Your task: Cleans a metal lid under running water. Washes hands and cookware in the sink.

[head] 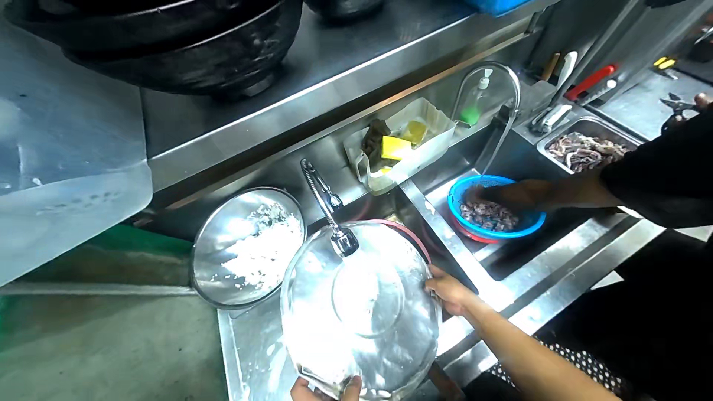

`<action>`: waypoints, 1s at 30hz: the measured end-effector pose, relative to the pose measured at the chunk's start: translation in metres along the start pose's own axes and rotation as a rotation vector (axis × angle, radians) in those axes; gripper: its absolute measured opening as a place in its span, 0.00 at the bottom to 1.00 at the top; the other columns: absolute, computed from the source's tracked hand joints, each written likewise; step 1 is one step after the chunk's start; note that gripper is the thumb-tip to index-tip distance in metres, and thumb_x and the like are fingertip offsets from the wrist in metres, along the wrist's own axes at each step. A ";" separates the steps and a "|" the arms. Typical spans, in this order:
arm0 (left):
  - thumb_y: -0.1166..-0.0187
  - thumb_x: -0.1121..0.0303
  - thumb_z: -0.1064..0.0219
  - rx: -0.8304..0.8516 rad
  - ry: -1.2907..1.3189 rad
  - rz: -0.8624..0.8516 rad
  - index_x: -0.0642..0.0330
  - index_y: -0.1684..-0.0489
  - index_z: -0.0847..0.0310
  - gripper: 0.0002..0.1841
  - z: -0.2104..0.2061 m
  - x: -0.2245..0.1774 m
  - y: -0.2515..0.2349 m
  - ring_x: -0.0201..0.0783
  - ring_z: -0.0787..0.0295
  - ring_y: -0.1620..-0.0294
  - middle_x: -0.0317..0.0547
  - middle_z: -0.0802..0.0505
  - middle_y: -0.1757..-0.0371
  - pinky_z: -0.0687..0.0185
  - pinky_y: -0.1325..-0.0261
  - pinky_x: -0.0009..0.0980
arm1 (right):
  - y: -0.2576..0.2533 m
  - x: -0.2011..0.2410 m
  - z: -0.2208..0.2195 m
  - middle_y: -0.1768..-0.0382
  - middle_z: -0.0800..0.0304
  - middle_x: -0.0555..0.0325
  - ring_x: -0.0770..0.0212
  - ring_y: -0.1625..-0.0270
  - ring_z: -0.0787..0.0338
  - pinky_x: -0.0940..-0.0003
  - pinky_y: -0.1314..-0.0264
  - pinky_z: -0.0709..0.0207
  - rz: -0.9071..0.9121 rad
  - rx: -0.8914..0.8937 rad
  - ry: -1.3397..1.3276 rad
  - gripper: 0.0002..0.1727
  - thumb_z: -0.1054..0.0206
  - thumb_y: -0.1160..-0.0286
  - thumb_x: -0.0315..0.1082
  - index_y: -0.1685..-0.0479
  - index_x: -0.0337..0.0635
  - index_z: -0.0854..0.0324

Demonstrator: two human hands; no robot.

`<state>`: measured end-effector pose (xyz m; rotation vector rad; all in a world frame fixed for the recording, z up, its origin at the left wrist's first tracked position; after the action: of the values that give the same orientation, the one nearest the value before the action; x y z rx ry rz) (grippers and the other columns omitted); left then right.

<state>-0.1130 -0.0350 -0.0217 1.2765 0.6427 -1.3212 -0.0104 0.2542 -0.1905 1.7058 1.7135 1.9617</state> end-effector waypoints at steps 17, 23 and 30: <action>0.17 0.77 0.36 0.005 0.059 0.377 0.65 0.19 0.38 0.27 -0.063 0.091 -0.087 0.52 0.06 0.56 0.66 0.15 0.37 0.06 0.59 0.47 | 0.005 0.086 0.034 0.57 0.09 0.49 0.53 0.61 0.10 0.49 0.63 0.17 0.451 -0.408 0.128 0.18 0.38 0.24 0.28 0.36 0.48 0.18; 0.21 0.84 0.41 0.104 0.288 0.528 0.64 0.16 0.40 0.30 -0.136 0.115 -0.117 0.55 0.09 0.47 0.68 0.16 0.34 0.07 0.51 0.49 | 0.083 0.125 0.045 0.63 0.09 0.55 0.57 0.65 0.10 0.54 0.69 0.17 0.618 -0.536 0.239 0.18 0.35 0.35 0.24 0.45 0.50 0.16; 0.10 0.65 0.40 0.226 0.188 0.459 0.70 0.20 0.34 0.24 -0.188 0.114 -0.139 0.57 0.15 0.36 0.68 0.17 0.31 0.16 0.36 0.52 | 0.150 0.109 0.028 0.53 0.11 0.64 0.73 0.56 0.11 0.70 0.59 0.13 0.815 -0.543 0.510 0.23 0.35 0.47 0.29 0.44 0.45 0.22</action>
<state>-0.1603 0.1293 -0.2173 1.6319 0.3025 -0.9177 0.0539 0.2821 -0.0164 1.9291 0.3593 3.0099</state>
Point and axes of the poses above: each hand's wrist, its own y-axis away from the middle knuckle, its own z-axis out of the back of the hand, x = y × z, the point moved 6 cm from there along -y, towards the middle knuckle
